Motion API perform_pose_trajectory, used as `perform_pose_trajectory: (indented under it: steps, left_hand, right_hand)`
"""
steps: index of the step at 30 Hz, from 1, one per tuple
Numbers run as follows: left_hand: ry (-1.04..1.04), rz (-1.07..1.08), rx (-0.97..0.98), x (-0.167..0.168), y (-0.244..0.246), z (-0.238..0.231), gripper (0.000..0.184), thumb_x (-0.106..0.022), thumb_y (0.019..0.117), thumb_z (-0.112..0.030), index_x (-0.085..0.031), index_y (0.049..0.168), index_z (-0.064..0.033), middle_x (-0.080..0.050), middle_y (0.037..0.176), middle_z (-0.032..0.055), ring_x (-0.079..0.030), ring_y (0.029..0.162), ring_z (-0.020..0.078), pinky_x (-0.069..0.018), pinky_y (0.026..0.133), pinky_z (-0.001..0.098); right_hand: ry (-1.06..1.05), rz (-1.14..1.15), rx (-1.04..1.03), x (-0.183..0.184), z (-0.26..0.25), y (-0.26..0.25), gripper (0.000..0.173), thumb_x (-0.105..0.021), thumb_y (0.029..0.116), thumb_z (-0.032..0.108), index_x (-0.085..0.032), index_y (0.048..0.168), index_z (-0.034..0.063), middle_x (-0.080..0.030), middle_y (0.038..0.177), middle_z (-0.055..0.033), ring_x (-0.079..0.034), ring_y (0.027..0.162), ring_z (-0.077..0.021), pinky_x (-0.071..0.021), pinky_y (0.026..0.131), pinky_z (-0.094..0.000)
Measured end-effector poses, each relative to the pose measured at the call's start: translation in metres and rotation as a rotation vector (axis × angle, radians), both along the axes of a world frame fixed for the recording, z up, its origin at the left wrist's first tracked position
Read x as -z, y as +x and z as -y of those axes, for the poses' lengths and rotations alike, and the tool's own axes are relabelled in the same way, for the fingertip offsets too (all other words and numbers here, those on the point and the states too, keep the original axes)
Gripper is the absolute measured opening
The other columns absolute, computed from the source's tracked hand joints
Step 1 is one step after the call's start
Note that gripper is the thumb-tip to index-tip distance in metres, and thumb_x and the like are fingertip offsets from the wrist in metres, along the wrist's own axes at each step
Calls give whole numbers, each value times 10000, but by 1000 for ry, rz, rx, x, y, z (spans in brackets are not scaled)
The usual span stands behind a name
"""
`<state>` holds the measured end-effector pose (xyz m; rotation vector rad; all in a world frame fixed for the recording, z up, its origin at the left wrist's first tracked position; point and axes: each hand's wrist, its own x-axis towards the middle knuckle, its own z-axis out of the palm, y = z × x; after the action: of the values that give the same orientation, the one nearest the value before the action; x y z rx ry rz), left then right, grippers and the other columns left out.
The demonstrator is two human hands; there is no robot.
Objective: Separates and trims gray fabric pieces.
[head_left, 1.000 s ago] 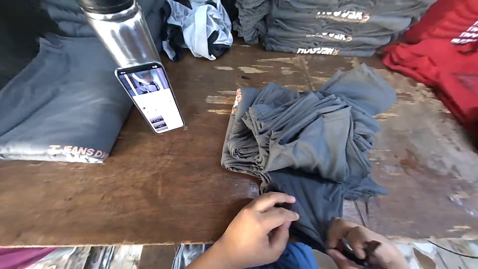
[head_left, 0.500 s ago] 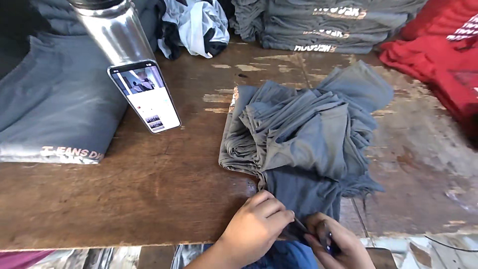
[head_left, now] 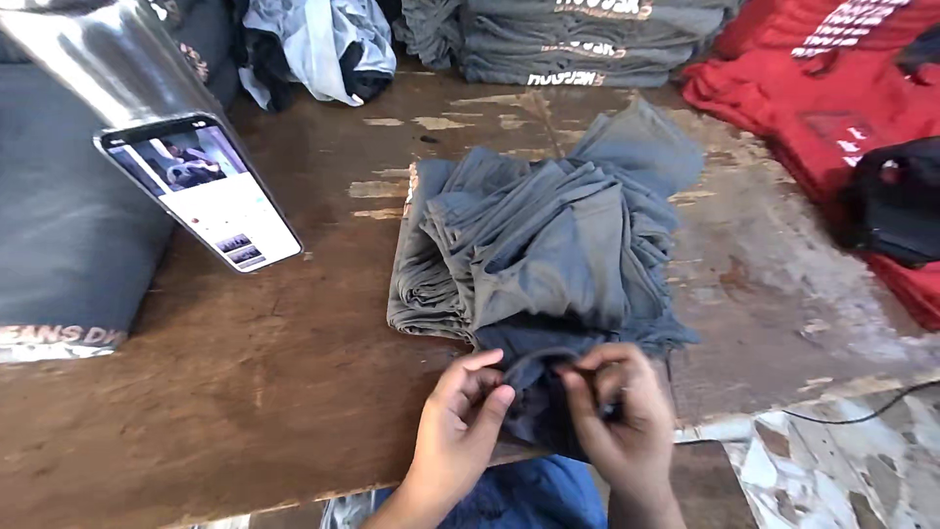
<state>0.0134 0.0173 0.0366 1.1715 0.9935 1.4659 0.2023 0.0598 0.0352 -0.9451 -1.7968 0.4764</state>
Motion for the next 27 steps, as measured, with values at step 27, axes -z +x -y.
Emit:
perform_pose_trajectory:
  steps: [27]
  left_hand:
    - [102, 189, 28, 12, -8, 10, 339, -676, 948, 2, -681, 1258, -135, -717, 1187, -37, -688, 1009, 36, -575, 902, 216]
  right_hand:
    - [-232, -344, -273, -1, 24, -26, 203, -712, 911, 77, -558, 1026, 143, -692, 1089, 0, -688, 946, -63, -586, 781, -190]
